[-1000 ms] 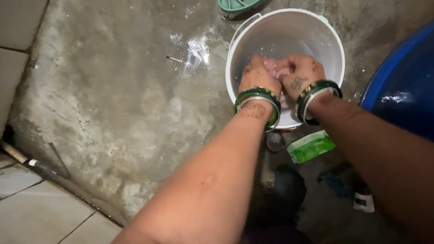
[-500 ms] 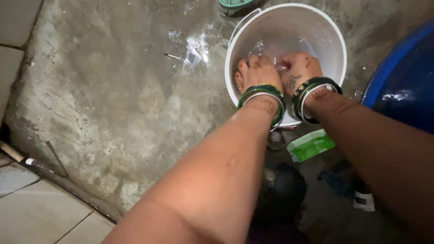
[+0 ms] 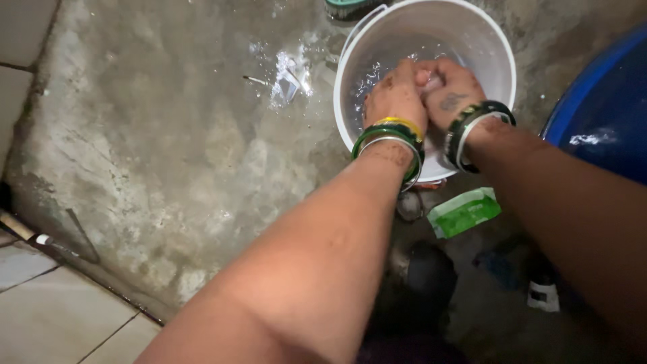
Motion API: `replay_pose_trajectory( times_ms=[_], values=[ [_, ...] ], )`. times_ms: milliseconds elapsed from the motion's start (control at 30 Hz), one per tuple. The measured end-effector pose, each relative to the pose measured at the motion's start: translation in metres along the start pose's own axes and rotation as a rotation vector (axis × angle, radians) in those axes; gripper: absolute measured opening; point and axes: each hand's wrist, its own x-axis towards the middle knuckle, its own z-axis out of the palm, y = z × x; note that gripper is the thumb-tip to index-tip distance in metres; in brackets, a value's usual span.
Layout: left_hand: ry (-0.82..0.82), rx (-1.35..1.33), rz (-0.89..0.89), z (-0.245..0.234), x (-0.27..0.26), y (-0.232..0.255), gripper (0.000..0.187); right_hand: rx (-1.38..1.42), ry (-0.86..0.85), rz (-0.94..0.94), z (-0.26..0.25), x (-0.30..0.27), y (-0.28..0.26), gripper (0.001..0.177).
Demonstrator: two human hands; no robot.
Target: The person wipes a blue patterned door, a blue plastic barrel lid, and white wall tiles using a cloth, then rinses the cloth in a bucket of water.
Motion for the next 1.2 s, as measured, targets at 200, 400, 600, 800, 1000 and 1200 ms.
replay_pose_trajectory(
  times_ms=[200, 400, 600, 800, 1000, 1200],
  values=[
    [-0.002, -0.793, -0.403, -0.057, -0.030, 0.048, 0.036, 0.621, -0.237, -0.129, -0.013, -0.041, -0.025, 0.062],
    [0.407, -0.582, -0.214, -0.073, -0.059, 0.083, 0.041, 0.710, 0.017, -0.264, -0.028, -0.104, -0.080, 0.034],
    [0.191, -0.584, -0.390, -0.102, -0.044, 0.092, 0.070, 1.001, 0.058, -0.197, -0.097, -0.171, -0.162, 0.030],
    [-0.324, -1.740, -0.652, -0.206, -0.078, 0.176, 0.045, 1.353, -0.192, -0.218, -0.143, -0.234, -0.245, 0.037],
    [-0.083, -1.536, -0.156, -0.299, -0.127, 0.293, 0.041, 1.386, -0.047, -0.312, -0.162, -0.277, -0.319, 0.040],
    [0.437, -0.807, 0.502, -0.381, -0.188, 0.406, 0.029, 1.526, -0.348, -0.577, -0.236, -0.294, -0.381, 0.036]
  ],
)
